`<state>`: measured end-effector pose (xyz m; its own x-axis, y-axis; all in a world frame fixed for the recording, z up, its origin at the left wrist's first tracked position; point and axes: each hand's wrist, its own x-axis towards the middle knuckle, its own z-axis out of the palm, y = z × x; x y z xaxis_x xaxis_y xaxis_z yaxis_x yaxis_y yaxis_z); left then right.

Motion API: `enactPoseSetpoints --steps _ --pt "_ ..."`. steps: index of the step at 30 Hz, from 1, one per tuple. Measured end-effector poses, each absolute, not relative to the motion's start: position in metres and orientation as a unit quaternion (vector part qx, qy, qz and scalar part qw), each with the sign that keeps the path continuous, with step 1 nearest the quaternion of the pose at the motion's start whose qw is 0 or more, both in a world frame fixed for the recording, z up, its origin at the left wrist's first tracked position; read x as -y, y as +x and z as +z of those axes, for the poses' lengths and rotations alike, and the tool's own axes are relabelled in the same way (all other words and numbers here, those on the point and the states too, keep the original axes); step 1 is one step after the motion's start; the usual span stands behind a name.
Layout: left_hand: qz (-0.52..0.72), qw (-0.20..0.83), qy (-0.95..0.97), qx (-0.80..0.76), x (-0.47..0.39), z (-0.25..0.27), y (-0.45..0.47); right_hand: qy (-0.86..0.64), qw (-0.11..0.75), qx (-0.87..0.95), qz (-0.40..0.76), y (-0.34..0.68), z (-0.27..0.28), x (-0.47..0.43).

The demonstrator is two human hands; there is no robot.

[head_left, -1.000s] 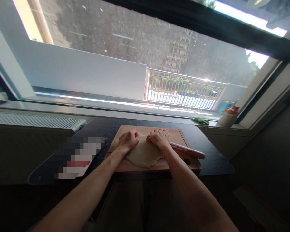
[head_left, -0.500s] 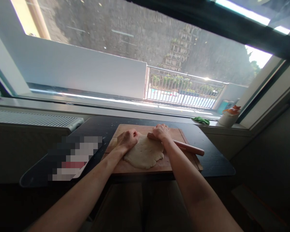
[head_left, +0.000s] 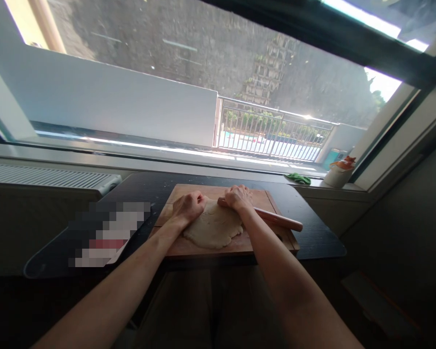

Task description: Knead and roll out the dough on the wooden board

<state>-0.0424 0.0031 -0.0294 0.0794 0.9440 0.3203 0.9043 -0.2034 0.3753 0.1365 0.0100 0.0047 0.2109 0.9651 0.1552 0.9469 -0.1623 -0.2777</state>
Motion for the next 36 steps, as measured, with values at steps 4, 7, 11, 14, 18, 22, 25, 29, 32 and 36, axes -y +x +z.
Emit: enactPoseSetpoints --steps 4,7,11,14,18,22,25,29,32,36 --pt "0.252 0.043 0.735 -0.628 -0.004 -0.031 -0.043 -0.77 0.153 0.618 0.036 0.145 0.004 -0.027" --pt "0.245 0.053 0.73 -0.636 -0.002 -0.028 -0.042 -0.774 0.149 0.614 0.039 0.145 0.003 -0.026" --pt "0.243 0.061 0.731 -0.635 0.002 -0.024 -0.041 -0.766 0.153 0.624 0.032 0.136 0.001 -0.007" --pt "0.243 0.055 0.734 -0.631 0.003 -0.024 -0.041 -0.758 0.161 0.631 0.019 0.128 -0.001 0.006" --pt "0.256 0.042 0.734 -0.627 -0.001 -0.028 -0.042 -0.761 0.163 0.627 0.016 0.129 0.001 0.004" --pt "0.256 0.04 0.736 -0.625 -0.005 -0.033 -0.044 -0.772 0.155 0.615 0.028 0.141 0.002 -0.02" --pt "0.255 0.041 0.736 -0.625 -0.006 -0.034 -0.044 -0.78 0.15 0.606 0.035 0.148 0.001 -0.036" --pt "0.25 0.045 0.736 -0.627 -0.003 -0.03 -0.043 -0.779 0.155 0.607 0.028 0.146 -0.001 -0.032" --pt "0.244 0.045 0.735 -0.631 -0.001 -0.027 -0.042 -0.77 0.162 0.616 0.016 0.137 -0.001 -0.015" --pt "0.245 0.035 0.732 -0.634 0.0 -0.027 -0.041 -0.764 0.166 0.623 0.009 0.13 -0.001 -0.001"
